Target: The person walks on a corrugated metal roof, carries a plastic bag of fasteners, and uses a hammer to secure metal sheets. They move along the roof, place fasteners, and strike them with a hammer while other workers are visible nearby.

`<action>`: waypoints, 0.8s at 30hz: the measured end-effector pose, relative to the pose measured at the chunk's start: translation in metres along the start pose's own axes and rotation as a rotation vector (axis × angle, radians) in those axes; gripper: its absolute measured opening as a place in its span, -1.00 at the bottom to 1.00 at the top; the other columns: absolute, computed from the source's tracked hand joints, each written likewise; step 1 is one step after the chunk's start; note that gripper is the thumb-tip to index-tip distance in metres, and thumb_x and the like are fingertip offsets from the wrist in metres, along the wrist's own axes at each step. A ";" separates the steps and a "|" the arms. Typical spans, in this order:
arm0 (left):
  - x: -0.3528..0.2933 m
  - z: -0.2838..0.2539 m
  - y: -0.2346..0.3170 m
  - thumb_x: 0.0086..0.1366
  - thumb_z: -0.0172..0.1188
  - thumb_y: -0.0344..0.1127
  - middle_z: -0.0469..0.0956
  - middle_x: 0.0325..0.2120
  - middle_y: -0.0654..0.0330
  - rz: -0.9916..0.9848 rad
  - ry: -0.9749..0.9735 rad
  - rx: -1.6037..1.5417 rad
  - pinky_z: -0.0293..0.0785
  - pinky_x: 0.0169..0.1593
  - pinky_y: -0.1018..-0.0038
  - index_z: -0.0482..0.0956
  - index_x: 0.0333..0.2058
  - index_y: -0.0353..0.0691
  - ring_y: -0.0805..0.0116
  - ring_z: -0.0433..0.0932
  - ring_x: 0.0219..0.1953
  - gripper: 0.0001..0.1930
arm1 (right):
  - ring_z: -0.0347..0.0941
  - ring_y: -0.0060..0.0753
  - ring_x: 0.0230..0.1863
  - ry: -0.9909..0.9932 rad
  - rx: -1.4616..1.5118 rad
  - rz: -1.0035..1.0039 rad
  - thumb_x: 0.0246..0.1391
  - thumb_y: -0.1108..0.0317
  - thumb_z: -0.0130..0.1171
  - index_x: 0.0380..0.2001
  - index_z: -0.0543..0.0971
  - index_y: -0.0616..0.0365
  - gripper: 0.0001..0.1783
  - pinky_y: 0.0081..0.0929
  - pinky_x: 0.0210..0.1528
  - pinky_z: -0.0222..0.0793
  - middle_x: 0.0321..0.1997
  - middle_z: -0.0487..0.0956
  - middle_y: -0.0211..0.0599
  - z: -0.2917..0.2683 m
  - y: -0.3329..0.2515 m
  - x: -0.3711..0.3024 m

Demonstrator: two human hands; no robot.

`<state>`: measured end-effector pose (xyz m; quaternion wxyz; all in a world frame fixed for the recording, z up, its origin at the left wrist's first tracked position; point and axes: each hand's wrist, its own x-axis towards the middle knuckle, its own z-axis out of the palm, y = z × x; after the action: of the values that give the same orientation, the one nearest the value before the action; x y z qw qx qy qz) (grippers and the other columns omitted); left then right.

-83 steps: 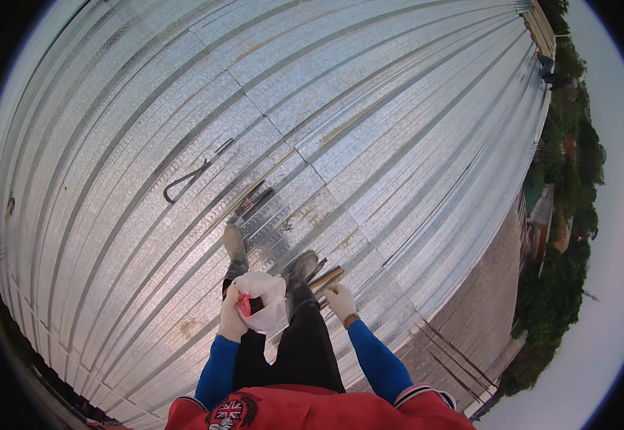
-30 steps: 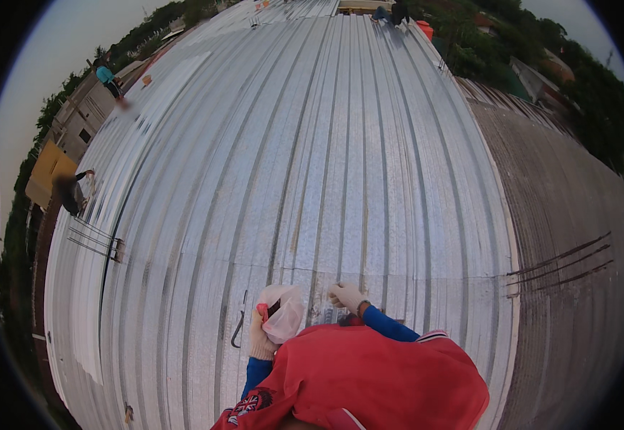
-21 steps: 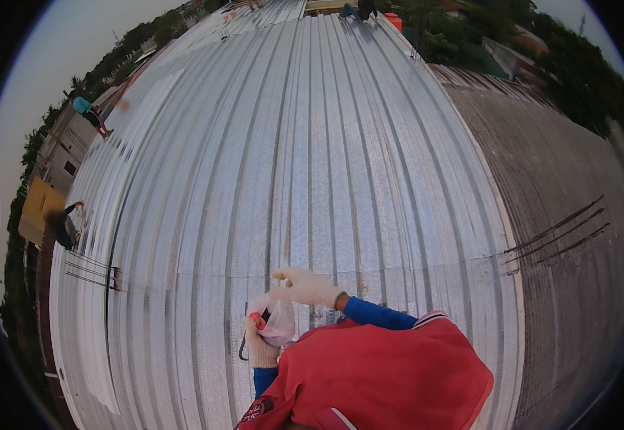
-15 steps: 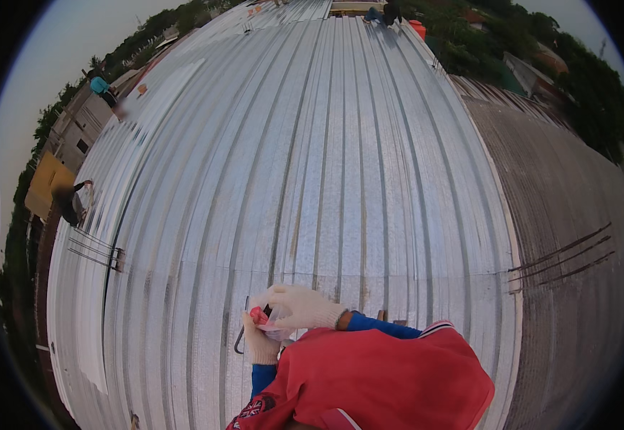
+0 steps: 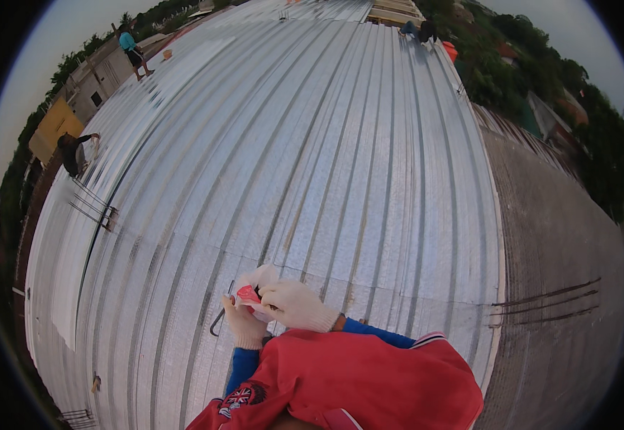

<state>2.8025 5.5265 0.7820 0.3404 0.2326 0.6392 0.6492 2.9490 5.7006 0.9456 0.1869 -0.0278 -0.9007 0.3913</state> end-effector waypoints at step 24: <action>-0.008 -0.060 0.097 0.38 -0.32 0.69 0.42 0.32 0.01 -0.236 0.378 -1.139 0.41 0.39 0.06 0.27 0.44 -0.32 -0.01 0.44 0.31 0.13 | 0.58 -0.08 -0.15 -0.615 0.051 -0.109 0.25 0.33 0.16 -0.33 0.60 0.11 -0.88 -0.16 -0.13 0.52 -0.23 0.61 -0.29 0.056 -0.086 0.090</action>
<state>2.7494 5.4854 0.8740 0.3616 -0.1774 0.2626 0.8768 2.8540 5.6202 1.0006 -0.0730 0.1448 -0.9050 0.3933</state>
